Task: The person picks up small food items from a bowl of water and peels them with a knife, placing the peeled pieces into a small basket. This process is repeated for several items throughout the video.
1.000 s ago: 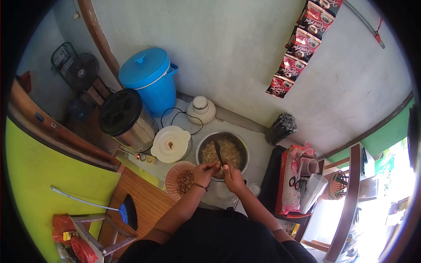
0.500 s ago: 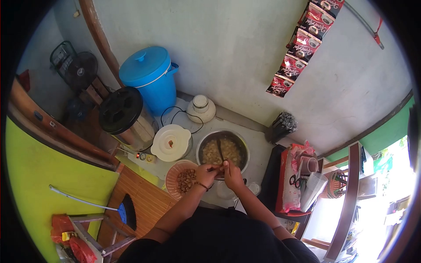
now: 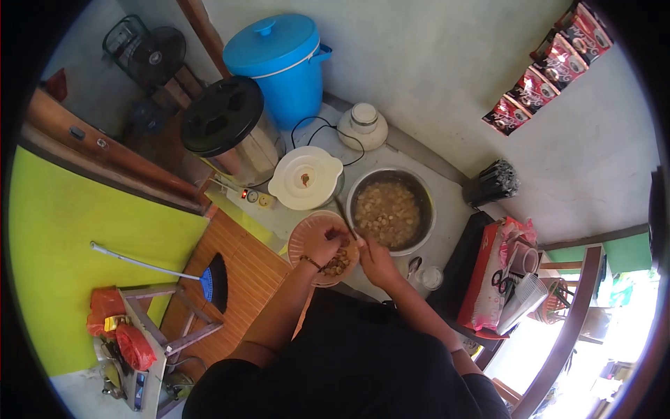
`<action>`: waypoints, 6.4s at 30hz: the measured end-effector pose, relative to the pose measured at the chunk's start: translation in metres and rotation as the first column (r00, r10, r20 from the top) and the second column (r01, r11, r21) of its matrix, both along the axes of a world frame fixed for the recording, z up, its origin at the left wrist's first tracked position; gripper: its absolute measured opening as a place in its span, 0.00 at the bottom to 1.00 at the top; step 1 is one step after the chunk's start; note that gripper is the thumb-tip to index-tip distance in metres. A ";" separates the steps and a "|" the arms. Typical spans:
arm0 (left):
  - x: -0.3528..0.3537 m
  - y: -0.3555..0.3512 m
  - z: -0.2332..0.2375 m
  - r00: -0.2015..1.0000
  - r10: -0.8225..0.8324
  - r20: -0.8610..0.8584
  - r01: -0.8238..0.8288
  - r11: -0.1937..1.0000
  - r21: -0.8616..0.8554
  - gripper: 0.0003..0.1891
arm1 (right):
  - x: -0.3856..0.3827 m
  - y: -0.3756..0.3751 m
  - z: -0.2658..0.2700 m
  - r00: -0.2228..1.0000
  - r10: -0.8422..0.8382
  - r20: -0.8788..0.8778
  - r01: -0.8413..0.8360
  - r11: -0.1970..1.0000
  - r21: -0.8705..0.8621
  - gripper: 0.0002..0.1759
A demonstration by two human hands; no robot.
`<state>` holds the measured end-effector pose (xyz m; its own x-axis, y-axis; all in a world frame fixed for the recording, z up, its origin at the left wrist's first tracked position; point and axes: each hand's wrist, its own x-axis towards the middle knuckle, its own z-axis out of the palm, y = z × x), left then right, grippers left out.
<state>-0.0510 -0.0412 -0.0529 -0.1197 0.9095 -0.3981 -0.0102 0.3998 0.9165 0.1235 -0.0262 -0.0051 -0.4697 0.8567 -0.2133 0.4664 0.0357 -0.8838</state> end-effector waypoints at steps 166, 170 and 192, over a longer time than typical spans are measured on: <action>0.069 0.039 0.005 0.810 0.095 0.578 -0.137 0.990 0.029 0.12 | 0.044 0.032 0.017 0.966 -0.251 0.066 0.249 0.967 0.045 0.28; 0.073 0.038 0.004 0.836 0.073 0.543 -0.146 0.985 0.092 0.13 | 0.047 0.029 0.009 0.981 -0.194 0.018 0.190 0.973 0.129 0.26; 0.077 0.024 -0.007 0.969 0.014 0.247 -0.041 0.994 0.105 0.07 | 0.036 0.021 -0.015 0.939 -0.278 0.203 0.230 0.945 0.232 0.21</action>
<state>0.0260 -0.0176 -0.0603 -0.0562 0.9467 -0.3172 -0.2495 0.2943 0.9226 0.1596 -0.0055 -0.0205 -0.1893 0.9768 -0.0998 0.6727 0.0550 -0.7379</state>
